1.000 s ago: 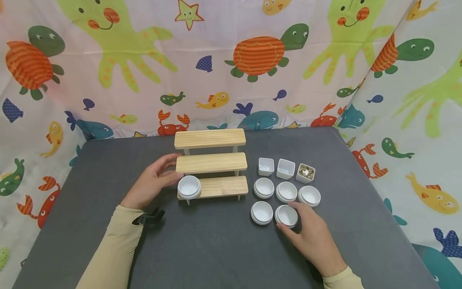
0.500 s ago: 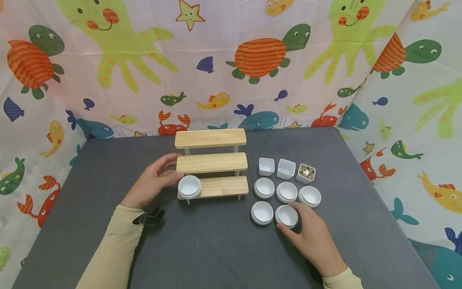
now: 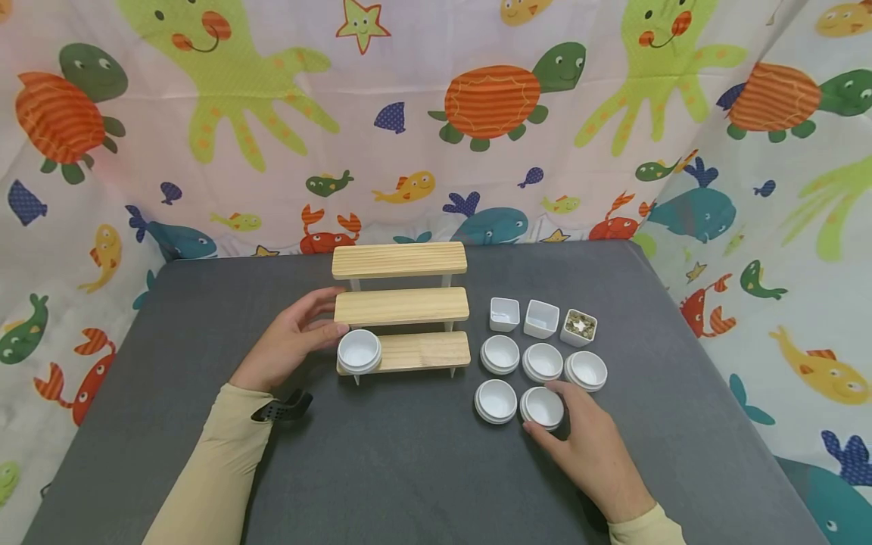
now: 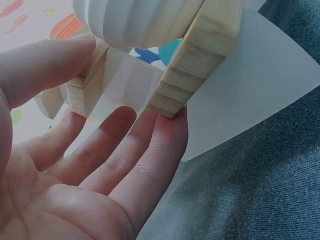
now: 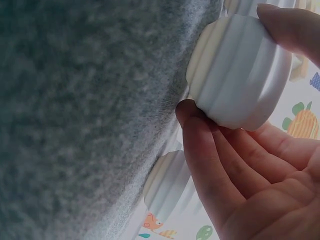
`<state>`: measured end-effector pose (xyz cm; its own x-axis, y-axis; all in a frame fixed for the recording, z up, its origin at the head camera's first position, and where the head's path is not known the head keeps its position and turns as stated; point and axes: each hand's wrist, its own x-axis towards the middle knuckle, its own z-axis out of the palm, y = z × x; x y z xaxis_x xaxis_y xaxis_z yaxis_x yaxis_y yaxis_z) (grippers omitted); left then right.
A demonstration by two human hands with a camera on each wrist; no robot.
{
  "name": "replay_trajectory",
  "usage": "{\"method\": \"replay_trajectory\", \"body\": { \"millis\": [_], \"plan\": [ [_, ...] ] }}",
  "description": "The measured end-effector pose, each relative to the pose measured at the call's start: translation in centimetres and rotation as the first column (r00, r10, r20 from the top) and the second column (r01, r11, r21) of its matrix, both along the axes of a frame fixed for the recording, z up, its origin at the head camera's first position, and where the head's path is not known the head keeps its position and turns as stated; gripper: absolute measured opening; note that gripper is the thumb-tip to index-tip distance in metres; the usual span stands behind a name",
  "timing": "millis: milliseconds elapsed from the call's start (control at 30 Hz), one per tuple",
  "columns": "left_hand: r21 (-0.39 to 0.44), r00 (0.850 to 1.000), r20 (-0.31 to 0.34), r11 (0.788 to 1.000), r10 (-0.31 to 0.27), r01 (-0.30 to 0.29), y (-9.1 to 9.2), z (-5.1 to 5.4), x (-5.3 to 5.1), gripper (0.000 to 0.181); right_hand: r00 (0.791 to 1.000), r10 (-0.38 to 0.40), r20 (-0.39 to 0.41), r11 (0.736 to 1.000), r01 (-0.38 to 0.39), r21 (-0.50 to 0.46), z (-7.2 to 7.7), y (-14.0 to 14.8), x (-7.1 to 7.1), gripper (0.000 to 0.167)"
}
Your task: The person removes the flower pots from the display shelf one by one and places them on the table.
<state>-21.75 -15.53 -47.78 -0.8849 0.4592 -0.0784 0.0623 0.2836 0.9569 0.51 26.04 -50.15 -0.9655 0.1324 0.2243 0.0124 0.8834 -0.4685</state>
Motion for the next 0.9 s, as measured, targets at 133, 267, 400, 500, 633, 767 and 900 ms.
{"method": "replay_trajectory", "body": {
  "millis": [133, 267, 400, 500, 633, 767, 900],
  "plan": [
    [0.000, 1.000, 0.003, 1.000, 0.006, -0.006, -0.1, 0.0, 0.1, 0.073, 1.000, 0.015, -0.017, 1.000, -0.015, 0.005, 0.2, 0.0, -0.1, 0.066],
    [0.005, 1.000, 0.009, 1.000, 0.011, -0.011, -0.2, 0.0, 0.2, 0.073, 0.999, 0.031, -0.037, 0.999, -0.030, 0.026, 0.4, 0.1, -0.2, 0.066],
    [0.008, 1.000, 0.012, 1.000, 0.016, -0.016, -0.4, -0.1, 0.2, 0.073, 0.997, 0.035, -0.062, 0.998, -0.032, 0.055, 1.1, 0.0, -0.4, 0.068],
    [0.010, 1.000, 0.007, 1.000, 0.015, -0.015, -0.3, 0.0, 0.2, 0.073, 0.992, 0.048, -0.115, 0.998, -0.042, 0.056, 1.9, -0.2, -0.6, 0.067],
    [0.009, 1.000, 0.001, 1.000, 0.016, -0.016, -0.2, 0.1, 0.0, 0.072, 0.980, 0.094, -0.176, 0.995, -0.086, 0.057, 3.4, -1.0, -1.7, 0.066],
    [0.015, 1.000, 0.010, 1.000, 0.011, -0.011, 0.0, 0.2, -0.2, 0.072, 0.966, 0.181, -0.185, 0.983, -0.171, 0.068, 5.3, -3.2, -3.7, 0.067],
    [0.025, 1.000, 0.019, 1.000, 0.006, -0.006, 0.2, 0.2, -0.3, 0.071, 0.937, 0.297, -0.185, 0.955, -0.290, 0.063, 7.2, -6.4, -5.7, 0.066]
  ]
}}
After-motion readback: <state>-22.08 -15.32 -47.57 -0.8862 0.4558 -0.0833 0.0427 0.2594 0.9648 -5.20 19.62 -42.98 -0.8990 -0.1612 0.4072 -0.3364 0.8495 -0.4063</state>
